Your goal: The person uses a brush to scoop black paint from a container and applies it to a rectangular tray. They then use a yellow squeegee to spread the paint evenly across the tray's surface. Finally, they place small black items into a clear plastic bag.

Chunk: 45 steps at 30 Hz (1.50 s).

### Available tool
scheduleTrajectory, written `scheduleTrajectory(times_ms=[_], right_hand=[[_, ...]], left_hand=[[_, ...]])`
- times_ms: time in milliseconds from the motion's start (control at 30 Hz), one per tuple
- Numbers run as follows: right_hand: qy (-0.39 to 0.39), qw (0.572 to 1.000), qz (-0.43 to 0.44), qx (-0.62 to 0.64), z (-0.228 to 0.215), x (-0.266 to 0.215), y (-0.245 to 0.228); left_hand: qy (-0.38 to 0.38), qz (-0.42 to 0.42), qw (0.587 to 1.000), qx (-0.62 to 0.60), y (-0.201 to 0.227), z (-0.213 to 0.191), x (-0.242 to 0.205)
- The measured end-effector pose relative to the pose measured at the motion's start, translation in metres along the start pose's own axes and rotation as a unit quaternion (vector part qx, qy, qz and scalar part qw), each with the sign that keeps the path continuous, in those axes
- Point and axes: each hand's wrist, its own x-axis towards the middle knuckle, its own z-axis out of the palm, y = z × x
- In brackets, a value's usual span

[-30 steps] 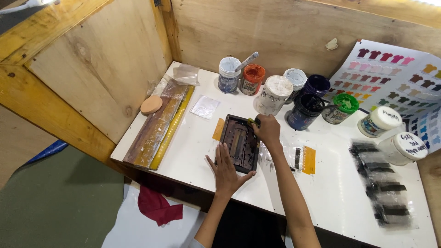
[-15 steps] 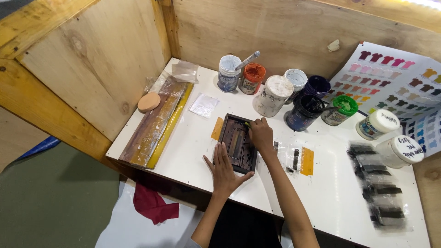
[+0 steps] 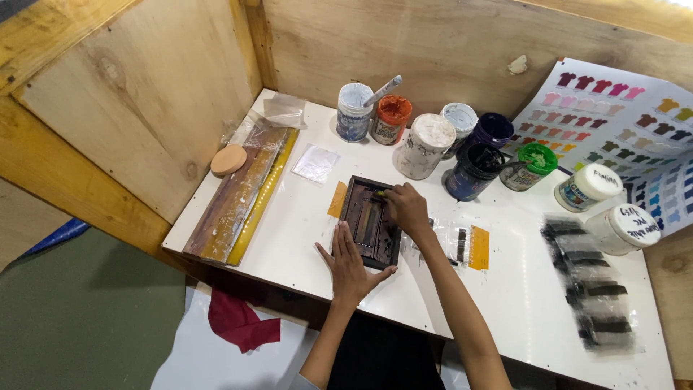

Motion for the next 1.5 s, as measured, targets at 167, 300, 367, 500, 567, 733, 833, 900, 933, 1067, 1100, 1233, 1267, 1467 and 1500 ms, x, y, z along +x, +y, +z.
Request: scheduleTrajectory(times_ms=[167, 300, 367, 500, 567, 733, 833, 900, 933, 1067, 1100, 1233, 1267, 1467, 1500], right_hand=[[0.017, 1.0, 0.02, -0.017, -0.007, 0.004, -0.003], [0.024, 0.998, -0.006, -0.055, 0.013, 0.007, -0.005], [0.022, 0.998, -0.011, -0.059, 0.031, 0.003, -0.002], [0.001, 0.998, -0.027, -0.064, 0.034, -0.003, -0.009], [-0.004, 0.998, -0.033, -0.058, 0.025, -0.005, -0.007], [0.015, 0.996, -0.02, -0.082, 0.012, 0.004, -0.008], [0.012, 0.996, -0.003, -0.087, 0.029, 0.007, -0.006], [-0.003, 0.996, -0.003, -0.095, 0.052, 0.006, -0.001], [-0.003, 0.996, 0.0, -0.095, 0.053, 0.005, -0.004], [-0.016, 0.997, -0.011, -0.078, 0.057, -0.002, -0.007], [-0.02, 0.997, -0.022, -0.075, 0.057, -0.003, -0.007], [-0.027, 0.997, -0.026, -0.069, 0.048, -0.001, -0.008], [-0.027, 0.997, -0.018, -0.065, 0.045, 0.001, -0.007], [-0.001, 0.998, 0.008, -0.068, 0.026, 0.016, -0.016], [-0.001, 0.997, 0.009, -0.079, 0.031, 0.018, -0.018]], left_hand=[[-0.005, 0.001, 1.0, 0.002, 0.001, -0.002, -0.001], [-0.02, -0.007, 1.0, 0.004, 0.0, -0.001, -0.001], [-0.021, -0.01, 1.0, 0.008, 0.0, 0.0, -0.002], [-0.028, -0.019, 0.999, 0.017, 0.001, 0.0, -0.001], [-0.032, -0.023, 0.999, 0.011, 0.002, -0.002, -0.002], [-0.044, -0.024, 0.999, 0.004, 0.005, -0.007, 0.001], [-0.051, -0.031, 0.998, 0.001, 0.005, -0.007, 0.001], [-0.049, -0.034, 0.998, 0.009, 0.004, -0.006, 0.001], [-0.051, -0.032, 0.998, 0.01, 0.005, -0.007, 0.002], [-0.052, -0.034, 0.998, 0.01, 0.009, -0.011, 0.002], [-0.049, -0.037, 0.998, 0.013, 0.01, -0.011, 0.002], [-0.047, -0.033, 0.998, 0.023, 0.008, -0.01, 0.002], [-0.043, -0.031, 0.998, 0.025, 0.008, -0.009, 0.001], [-0.044, -0.026, 0.999, 0.009, 0.008, -0.009, 0.001], [-0.043, -0.031, 0.999, 0.007, 0.007, -0.008, 0.001]])
